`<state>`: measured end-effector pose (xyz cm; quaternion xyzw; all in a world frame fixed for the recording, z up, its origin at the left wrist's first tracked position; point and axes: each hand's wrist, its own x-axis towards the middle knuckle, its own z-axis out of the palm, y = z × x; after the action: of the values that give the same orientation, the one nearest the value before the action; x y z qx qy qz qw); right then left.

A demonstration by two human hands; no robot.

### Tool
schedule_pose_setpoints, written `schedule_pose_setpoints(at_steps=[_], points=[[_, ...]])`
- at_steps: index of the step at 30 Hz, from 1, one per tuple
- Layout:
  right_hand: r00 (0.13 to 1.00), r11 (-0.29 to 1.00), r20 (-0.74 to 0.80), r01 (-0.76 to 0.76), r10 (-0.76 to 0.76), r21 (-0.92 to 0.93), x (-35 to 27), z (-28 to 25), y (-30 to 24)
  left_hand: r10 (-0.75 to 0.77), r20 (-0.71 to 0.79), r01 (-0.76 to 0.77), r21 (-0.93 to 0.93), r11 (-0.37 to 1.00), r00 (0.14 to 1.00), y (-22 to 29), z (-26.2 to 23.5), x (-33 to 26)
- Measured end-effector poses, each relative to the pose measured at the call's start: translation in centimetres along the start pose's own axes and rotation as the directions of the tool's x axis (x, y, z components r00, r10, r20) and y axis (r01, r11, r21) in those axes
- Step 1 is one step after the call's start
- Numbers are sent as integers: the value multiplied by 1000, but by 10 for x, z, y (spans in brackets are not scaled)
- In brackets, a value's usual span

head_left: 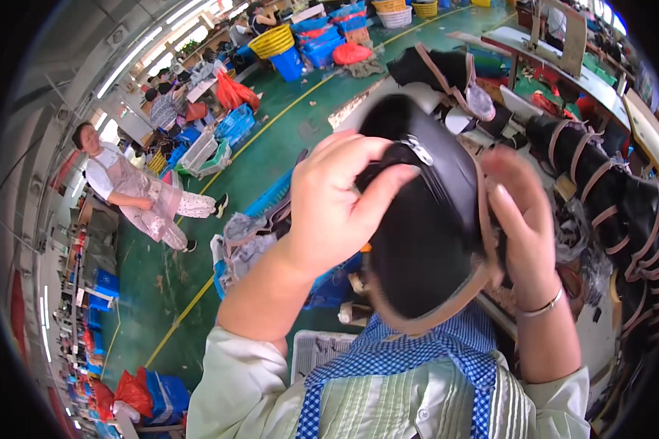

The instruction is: Trimming excess lining and material from the top edge of boots during the manufacturing process.

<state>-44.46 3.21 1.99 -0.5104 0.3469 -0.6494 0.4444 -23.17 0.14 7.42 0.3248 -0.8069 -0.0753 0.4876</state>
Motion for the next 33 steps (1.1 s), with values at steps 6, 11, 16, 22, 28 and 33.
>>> schedule_pose_setpoints(at_steps=[6, 11, 16, 22, 28, 33], points=[[896, 806, 205, -445, 395, 392, 1, -10, 22, 33, -289, -2, 109, 994, 957, -34, 33, -2], [920, 813, 149, -389, 361, 434, 10, -17, 34, -263, -151, 200, -339, 919, 953, -46, 36, -12], [954, 885, 69, -297, 292, 359, 11, -32, 35, -392, 58, 376, -443, 814, 918, -42, 28, -27], [971, 956, 78, -235, 225, 174, 14, -56, 31, -93, 677, 315, -213, 925, 730, -13, -33, 1], [910, 928, 228, -368, 346, 63, 17, -59, 10, -37, 502, 272, -404, 874, 864, -26, -4, 37], [918, 952, 254, -279, 304, -128, 17, -54, 11, -144, 902, 807, -280, 519, 406, -45, 54, 12]])
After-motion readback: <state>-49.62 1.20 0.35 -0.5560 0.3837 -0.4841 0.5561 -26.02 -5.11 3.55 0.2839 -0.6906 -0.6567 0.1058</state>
